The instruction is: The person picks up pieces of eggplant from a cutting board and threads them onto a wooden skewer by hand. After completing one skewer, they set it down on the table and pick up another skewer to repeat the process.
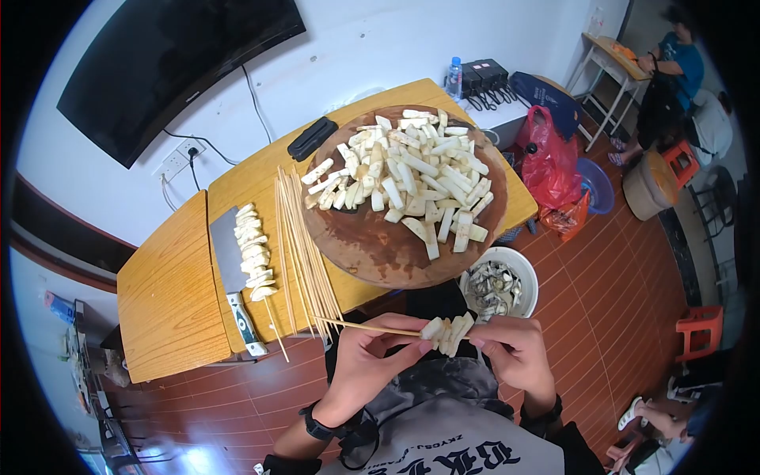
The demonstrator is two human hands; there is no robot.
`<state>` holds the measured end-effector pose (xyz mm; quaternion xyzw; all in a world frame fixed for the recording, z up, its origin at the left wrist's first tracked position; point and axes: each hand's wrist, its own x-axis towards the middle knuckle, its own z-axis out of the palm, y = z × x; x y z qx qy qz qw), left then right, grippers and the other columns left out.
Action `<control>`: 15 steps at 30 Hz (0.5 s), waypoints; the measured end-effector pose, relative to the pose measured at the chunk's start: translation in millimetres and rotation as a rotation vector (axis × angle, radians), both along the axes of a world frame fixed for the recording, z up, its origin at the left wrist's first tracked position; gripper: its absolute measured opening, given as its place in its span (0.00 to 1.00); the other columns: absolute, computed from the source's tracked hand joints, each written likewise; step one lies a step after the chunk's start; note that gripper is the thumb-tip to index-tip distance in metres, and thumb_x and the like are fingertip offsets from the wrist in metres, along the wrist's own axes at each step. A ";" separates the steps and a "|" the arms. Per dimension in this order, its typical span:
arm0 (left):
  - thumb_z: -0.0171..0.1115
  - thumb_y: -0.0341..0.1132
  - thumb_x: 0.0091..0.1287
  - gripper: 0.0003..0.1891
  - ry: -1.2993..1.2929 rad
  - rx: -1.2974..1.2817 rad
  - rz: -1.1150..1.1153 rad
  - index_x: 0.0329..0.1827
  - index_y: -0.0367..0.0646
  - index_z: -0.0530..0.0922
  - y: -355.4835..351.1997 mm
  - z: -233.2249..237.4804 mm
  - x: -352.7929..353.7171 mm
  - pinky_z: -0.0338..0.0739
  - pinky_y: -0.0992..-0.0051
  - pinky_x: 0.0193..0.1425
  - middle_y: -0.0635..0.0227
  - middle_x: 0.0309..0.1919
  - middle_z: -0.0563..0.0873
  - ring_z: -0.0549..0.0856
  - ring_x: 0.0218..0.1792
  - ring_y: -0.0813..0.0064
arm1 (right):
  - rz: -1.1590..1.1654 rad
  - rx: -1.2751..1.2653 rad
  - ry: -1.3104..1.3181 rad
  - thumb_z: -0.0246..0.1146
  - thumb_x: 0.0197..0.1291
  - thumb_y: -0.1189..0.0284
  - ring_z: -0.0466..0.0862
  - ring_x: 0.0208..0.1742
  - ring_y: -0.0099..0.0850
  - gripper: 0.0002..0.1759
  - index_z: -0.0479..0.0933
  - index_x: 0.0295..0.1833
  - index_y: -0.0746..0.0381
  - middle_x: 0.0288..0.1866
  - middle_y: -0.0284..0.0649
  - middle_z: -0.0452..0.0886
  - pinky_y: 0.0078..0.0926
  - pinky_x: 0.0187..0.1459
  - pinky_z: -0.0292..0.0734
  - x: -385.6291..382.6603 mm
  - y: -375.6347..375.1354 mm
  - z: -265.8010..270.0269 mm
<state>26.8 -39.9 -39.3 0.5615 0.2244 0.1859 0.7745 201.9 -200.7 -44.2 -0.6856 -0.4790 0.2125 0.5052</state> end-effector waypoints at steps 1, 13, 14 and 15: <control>0.67 0.14 0.65 0.17 0.009 0.009 -0.005 0.57 0.29 0.83 0.8 -0.5 -0.9 0.84 0.72 0.64 0.57 0.54 0.87 0.88 0.54 0.72 | 0.001 0.003 0.000 0.64 0.55 0.89 0.81 0.25 0.38 0.11 0.86 0.40 0.65 0.26 0.43 0.82 0.31 0.29 0.73 -0.4 0.7 0.2; 0.66 0.15 0.65 0.15 0.158 0.403 0.077 0.54 0.35 0.83 64.1 30.4 8.7 0.83 0.76 0.52 0.61 0.50 0.88 0.90 0.46 0.74 | -0.150 0.096 0.148 0.65 0.60 0.85 0.81 0.26 0.29 0.06 0.86 0.40 0.70 0.29 0.43 0.85 0.25 0.30 0.73 13.7 -17.5 0.3; 0.66 0.15 0.64 0.15 0.175 0.503 0.140 0.53 0.36 0.84 70.5 33.8 16.2 0.83 0.77 0.49 0.62 0.47 0.88 0.90 0.44 0.75 | -0.185 0.111 0.181 0.65 0.60 0.85 0.80 0.26 0.28 0.05 0.86 0.41 0.71 0.29 0.42 0.85 0.24 0.30 0.72 14.4 -19.5 0.3; 0.66 0.16 0.63 0.15 0.218 0.660 0.150 0.52 0.37 0.84 72.7 41.9 25.5 0.83 0.76 0.47 0.62 0.45 0.88 0.90 0.42 0.74 | -0.220 0.125 0.214 0.65 0.61 0.85 0.80 0.26 0.26 0.05 0.86 0.41 0.71 0.29 0.42 0.85 0.23 0.30 0.71 14.9 -21.2 0.1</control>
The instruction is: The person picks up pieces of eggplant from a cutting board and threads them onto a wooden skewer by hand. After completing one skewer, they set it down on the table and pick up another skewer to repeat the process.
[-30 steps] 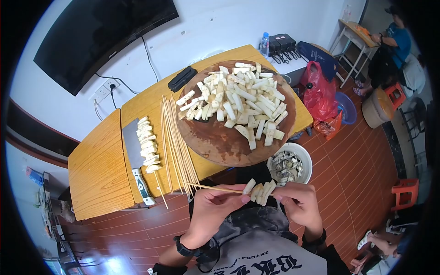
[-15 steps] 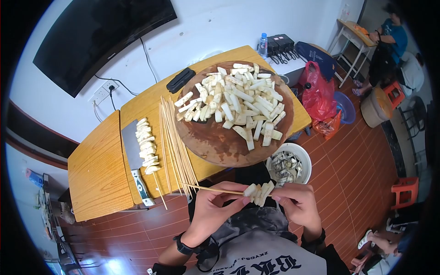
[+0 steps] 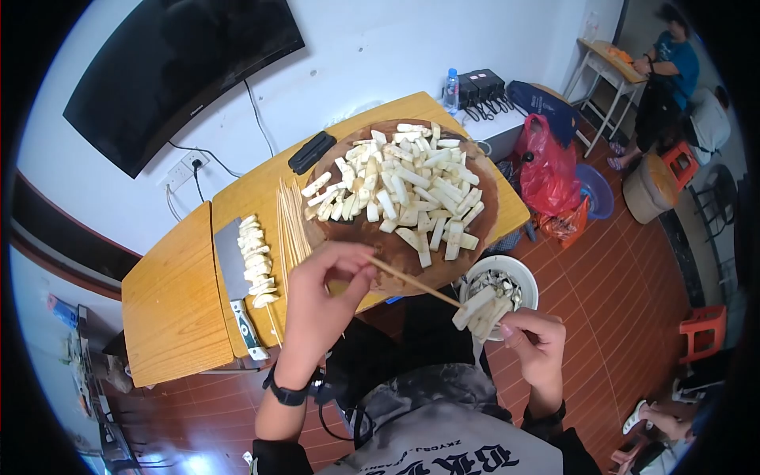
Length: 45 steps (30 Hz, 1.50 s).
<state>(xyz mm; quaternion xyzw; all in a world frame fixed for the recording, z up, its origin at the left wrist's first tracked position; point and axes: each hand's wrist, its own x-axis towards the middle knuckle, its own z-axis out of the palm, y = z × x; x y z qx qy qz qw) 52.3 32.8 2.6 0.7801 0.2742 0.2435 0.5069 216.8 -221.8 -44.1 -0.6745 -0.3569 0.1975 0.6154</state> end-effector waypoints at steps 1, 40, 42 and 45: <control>0.66 0.16 0.62 0.15 0.052 0.154 0.009 0.51 0.37 0.84 -1.3 10.7 11.1 0.83 0.75 0.46 0.61 0.43 0.88 0.90 0.40 0.73 | -0.031 0.072 -0.018 0.65 0.61 0.84 0.77 0.26 0.24 0.05 0.85 0.41 0.72 0.28 0.41 0.83 0.22 0.29 0.69 -0.7 2.1 -3.9; 0.59 0.19 0.69 0.14 -0.501 -0.586 0.241 0.56 0.27 0.79 -5.4 -7.6 -80.9 0.90 0.65 0.48 0.50 0.45 0.89 0.91 0.43 0.59 | 0.212 -0.129 -0.060 0.67 0.59 0.83 0.80 0.25 0.32 0.06 0.86 0.41 0.67 0.26 0.42 0.83 0.26 0.30 0.72 -15.0 23.6 -8.1; 0.59 0.19 0.68 0.14 -0.527 -0.576 0.212 0.56 0.27 0.80 -3.4 -14.2 -85.0 0.90 0.64 0.49 0.50 0.44 0.89 0.91 0.43 0.60 | 0.217 -0.142 -0.066 0.67 0.59 0.83 0.80 0.24 0.32 0.06 0.86 0.41 0.67 0.26 0.42 0.83 0.26 0.30 0.72 -15.2 24.0 -7.0; 0.59 0.18 0.68 0.13 -0.566 -0.576 0.196 0.55 0.28 0.80 -3.3 -16.6 -85.4 0.89 0.64 0.50 0.51 0.42 0.89 0.91 0.41 0.61 | 0.230 -0.167 -0.081 0.67 0.59 0.84 0.81 0.25 0.32 0.06 0.86 0.41 0.67 0.26 0.43 0.83 0.26 0.30 0.72 -15.0 24.1 -4.0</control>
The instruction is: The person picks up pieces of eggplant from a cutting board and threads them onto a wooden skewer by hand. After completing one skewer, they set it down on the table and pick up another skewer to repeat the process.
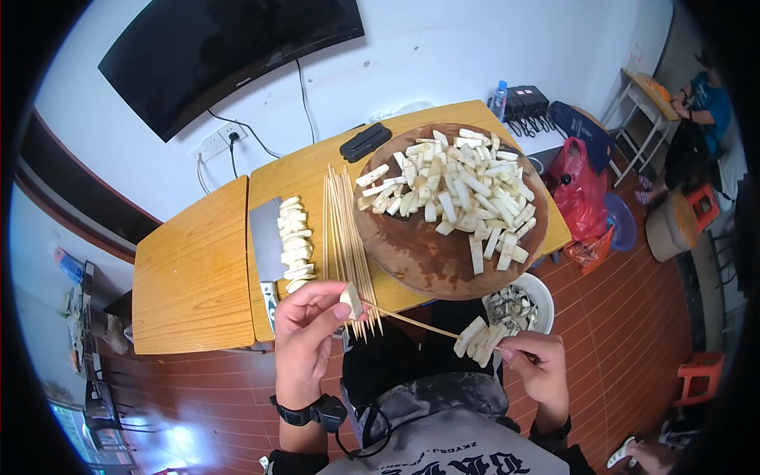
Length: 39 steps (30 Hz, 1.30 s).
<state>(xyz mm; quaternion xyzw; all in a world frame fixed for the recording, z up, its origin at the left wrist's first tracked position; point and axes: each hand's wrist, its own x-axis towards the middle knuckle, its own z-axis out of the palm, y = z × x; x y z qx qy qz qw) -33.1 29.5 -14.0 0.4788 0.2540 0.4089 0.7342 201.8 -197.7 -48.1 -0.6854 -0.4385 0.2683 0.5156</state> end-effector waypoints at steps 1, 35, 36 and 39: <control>0.59 0.18 0.68 0.13 -0.013 -0.002 0.003 0.55 0.28 0.80 -0.3 0.5 0.6 0.89 0.64 0.50 0.52 0.41 0.89 0.91 0.41 0.61 | 0.005 -0.008 -0.007 0.67 0.59 0.84 0.81 0.25 0.32 0.06 0.86 0.41 0.67 0.26 0.43 0.84 0.27 0.30 0.72 0.3 0.1 0.8; 0.65 0.15 0.65 0.13 0.027 0.031 -0.051 0.53 0.27 0.83 1.3 2.7 -4.1 0.86 0.69 0.51 0.52 0.41 0.90 0.91 0.43 0.65 | 0.017 0.016 -0.049 0.67 0.58 0.84 0.83 0.25 0.35 0.07 0.87 0.41 0.66 0.27 0.43 0.85 0.28 0.30 0.74 0.9 2.0 -3.8; 0.64 0.15 0.65 0.13 0.036 0.033 -0.048 0.52 0.27 0.83 0.6 3.9 -4.2 0.86 0.69 0.51 0.52 0.41 0.90 0.91 0.42 0.66 | 0.021 0.018 -0.051 0.67 0.58 0.84 0.83 0.25 0.35 0.07 0.87 0.41 0.66 0.27 0.43 0.85 0.28 0.30 0.74 1.4 2.0 -3.6; 0.64 0.13 0.64 0.13 0.058 0.043 -0.059 0.51 0.28 0.83 0.1 6.8 -4.4 0.86 0.70 0.52 0.54 0.41 0.90 0.91 0.42 0.67 | 0.023 0.026 -0.047 0.67 0.58 0.85 0.83 0.25 0.35 0.07 0.87 0.41 0.66 0.27 0.44 0.85 0.28 0.30 0.74 1.9 2.4 -3.1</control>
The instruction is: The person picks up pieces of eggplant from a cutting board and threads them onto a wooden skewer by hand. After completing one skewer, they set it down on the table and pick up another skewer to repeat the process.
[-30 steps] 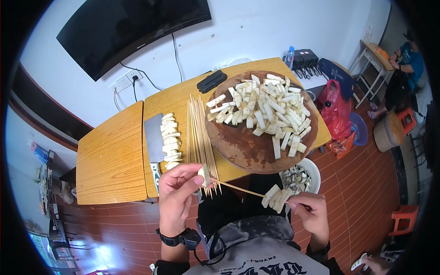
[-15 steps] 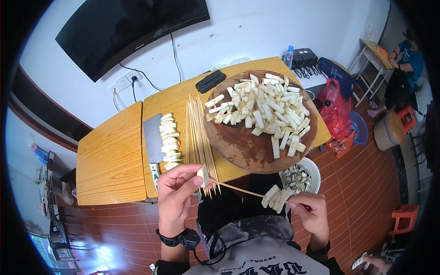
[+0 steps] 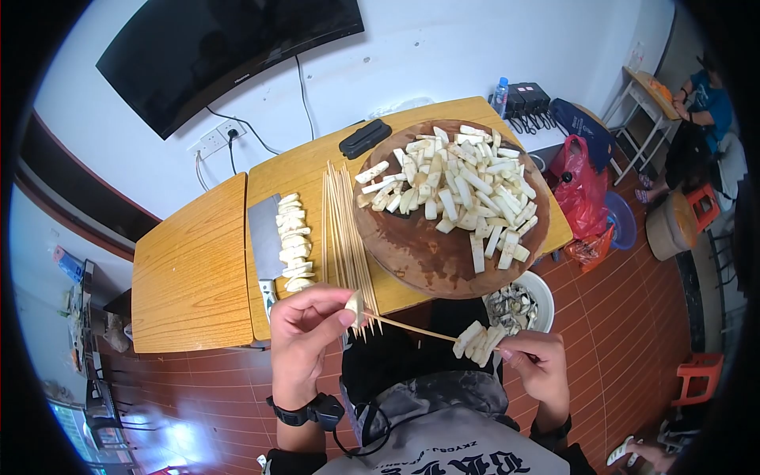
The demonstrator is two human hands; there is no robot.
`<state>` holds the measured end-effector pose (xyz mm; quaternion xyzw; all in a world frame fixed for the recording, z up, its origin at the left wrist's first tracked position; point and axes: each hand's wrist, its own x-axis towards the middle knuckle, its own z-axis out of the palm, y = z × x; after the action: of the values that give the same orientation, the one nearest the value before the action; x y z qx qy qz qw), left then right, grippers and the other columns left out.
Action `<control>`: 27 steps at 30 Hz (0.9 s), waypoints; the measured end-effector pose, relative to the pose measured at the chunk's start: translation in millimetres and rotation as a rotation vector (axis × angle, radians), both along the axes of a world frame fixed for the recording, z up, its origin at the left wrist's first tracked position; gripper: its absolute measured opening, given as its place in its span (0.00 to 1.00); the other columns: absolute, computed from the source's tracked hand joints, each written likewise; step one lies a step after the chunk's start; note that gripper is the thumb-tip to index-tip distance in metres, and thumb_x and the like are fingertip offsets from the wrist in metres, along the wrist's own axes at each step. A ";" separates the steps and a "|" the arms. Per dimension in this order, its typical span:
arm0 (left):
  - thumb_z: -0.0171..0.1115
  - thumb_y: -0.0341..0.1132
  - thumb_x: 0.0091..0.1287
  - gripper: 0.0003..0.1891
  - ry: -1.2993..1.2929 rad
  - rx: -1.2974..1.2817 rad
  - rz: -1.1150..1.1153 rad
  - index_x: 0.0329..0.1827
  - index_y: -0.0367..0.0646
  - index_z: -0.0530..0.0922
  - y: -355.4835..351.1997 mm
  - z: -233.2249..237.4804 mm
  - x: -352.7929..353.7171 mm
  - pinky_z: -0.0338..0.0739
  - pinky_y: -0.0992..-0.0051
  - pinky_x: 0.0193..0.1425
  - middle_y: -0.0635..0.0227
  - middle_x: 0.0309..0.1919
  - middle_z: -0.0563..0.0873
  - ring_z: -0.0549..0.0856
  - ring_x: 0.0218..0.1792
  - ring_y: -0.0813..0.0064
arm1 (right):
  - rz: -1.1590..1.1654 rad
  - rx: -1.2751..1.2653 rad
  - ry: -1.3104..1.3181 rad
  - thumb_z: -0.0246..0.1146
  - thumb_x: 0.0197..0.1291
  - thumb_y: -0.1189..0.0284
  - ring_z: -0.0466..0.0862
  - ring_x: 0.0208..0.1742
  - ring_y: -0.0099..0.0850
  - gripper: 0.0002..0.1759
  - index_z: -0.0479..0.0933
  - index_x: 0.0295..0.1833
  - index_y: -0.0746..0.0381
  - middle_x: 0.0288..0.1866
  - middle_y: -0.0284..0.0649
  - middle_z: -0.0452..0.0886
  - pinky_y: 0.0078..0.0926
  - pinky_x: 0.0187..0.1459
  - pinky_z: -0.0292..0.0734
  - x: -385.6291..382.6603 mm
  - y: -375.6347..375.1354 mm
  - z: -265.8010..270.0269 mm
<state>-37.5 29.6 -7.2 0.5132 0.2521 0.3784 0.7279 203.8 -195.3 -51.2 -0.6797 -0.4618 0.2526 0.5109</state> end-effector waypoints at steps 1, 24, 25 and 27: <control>0.64 0.12 0.64 0.13 0.006 0.003 -0.007 0.51 0.28 0.84 0.0 0.6 -0.2 0.86 0.70 0.53 0.55 0.41 0.90 0.91 0.43 0.68 | 0.000 0.003 0.003 0.67 0.58 0.85 0.83 0.25 0.35 0.07 0.87 0.41 0.66 0.27 0.44 0.85 0.28 0.30 0.74 0.1 0.0 0.0; 0.68 0.12 0.62 0.13 0.060 0.058 -0.071 0.49 0.28 0.85 -3.9 -0.3 -2.1 0.85 0.72 0.51 0.58 0.41 0.89 0.90 0.42 0.70 | 0.010 0.002 -0.004 0.66 0.58 0.85 0.83 0.25 0.35 0.08 0.87 0.41 0.66 0.26 0.43 0.84 0.28 0.30 0.74 2.3 -2.9 -1.0; 0.68 0.12 0.61 0.13 0.059 0.061 -0.071 0.49 0.28 0.85 -4.0 -0.8 -2.2 0.85 0.72 0.51 0.58 0.41 0.89 0.90 0.42 0.70 | 0.010 -0.003 -0.006 0.66 0.58 0.85 0.83 0.25 0.35 0.08 0.87 0.41 0.66 0.26 0.43 0.84 0.28 0.30 0.74 2.3 -3.0 -0.5; 0.68 0.12 0.61 0.14 0.062 0.061 -0.071 0.49 0.28 0.85 -5.0 -1.2 -1.8 0.85 0.72 0.51 0.59 0.41 0.89 0.89 0.42 0.70 | 0.001 0.026 -0.012 0.66 0.57 0.86 0.82 0.24 0.35 0.08 0.87 0.41 0.66 0.26 0.43 0.83 0.28 0.30 0.74 2.1 -2.9 -2.5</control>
<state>-39.4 24.6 -8.4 0.5553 0.2444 0.3437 0.7168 205.9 -198.3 -53.7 -0.6745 -0.4682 0.2427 0.5167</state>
